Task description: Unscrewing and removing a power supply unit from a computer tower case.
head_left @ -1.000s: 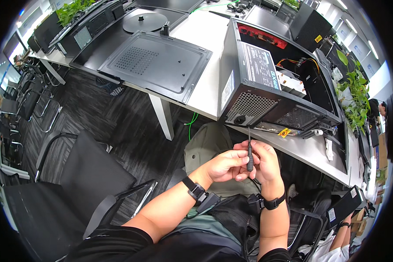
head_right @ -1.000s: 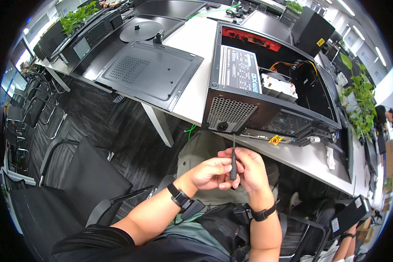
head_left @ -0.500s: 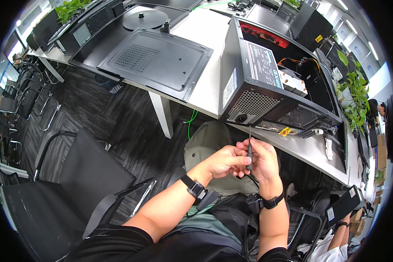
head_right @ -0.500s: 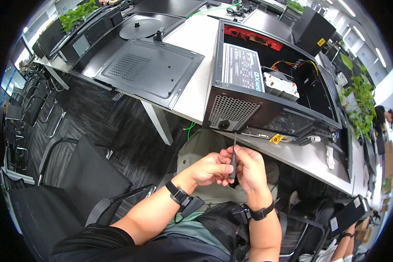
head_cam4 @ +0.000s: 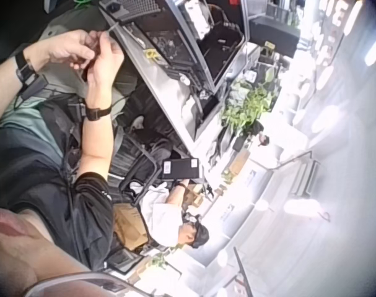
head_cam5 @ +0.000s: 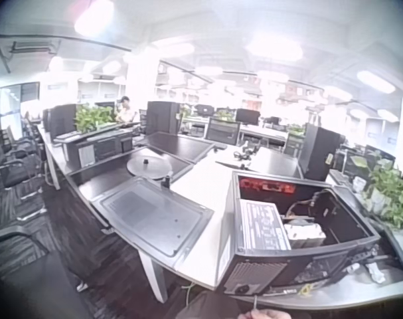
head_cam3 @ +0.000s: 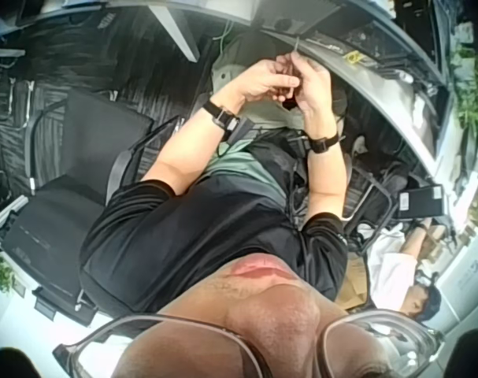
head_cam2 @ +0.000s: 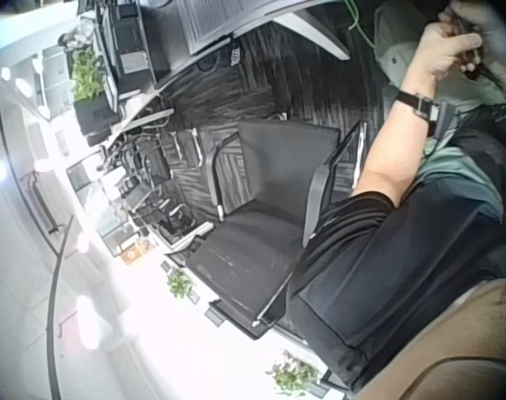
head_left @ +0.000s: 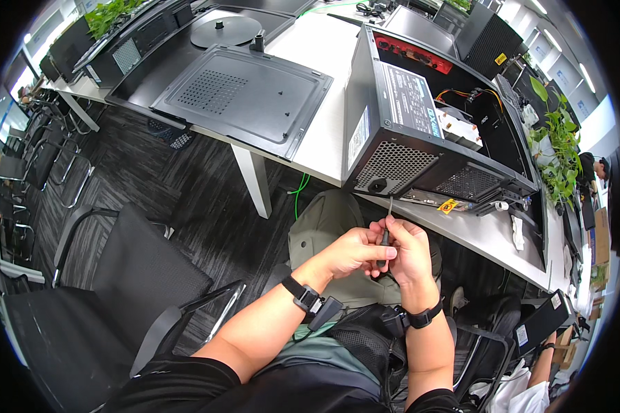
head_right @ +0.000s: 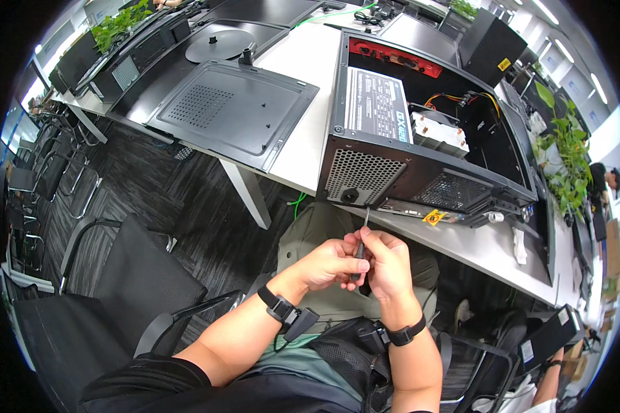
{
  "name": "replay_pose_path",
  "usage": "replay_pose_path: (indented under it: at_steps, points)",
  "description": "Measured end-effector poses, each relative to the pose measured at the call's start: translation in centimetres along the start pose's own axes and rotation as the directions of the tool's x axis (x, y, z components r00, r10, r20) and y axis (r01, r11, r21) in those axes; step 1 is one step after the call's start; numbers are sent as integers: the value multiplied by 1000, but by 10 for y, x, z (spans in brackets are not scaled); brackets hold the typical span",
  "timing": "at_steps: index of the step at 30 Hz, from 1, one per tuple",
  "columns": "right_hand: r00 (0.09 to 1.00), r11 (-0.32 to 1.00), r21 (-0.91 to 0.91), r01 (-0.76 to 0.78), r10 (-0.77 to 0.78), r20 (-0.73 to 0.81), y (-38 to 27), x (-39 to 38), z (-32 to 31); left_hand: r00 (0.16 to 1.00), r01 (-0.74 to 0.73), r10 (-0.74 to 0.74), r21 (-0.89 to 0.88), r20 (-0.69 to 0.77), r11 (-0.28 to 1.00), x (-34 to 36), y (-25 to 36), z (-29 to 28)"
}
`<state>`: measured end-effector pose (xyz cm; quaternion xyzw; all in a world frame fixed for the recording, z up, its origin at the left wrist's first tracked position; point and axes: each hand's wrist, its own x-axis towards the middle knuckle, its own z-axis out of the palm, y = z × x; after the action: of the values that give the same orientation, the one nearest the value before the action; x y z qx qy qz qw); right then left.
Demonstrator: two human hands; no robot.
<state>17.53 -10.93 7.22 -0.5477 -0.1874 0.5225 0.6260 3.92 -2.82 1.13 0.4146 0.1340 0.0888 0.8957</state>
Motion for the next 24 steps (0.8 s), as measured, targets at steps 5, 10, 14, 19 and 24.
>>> replay_pose_path:
  at_steps: [5,10,14,19,24]
  points:
    - [999,1000,21,13,-12,-50,-1,-1,2,1000,-29,29,-14,2,999,1,-2,0]
    - [998,998,-40,-46,47,44,-7,-6,2,996,-84,84,22,15,996,-1,-2,2]
    - [998,998,33,-48,49,-37,-6,-6,5,997,-73,73,46,-2,996,-2,-3,0]
    - [998,998,28,-51,52,-21,-3,-4,3,995,-95,94,30,28,995,-2,-5,-3]
    - [998,997,55,-59,61,-34,-3,-4,1,989,-118,119,-9,84,993,-2,-6,-3]
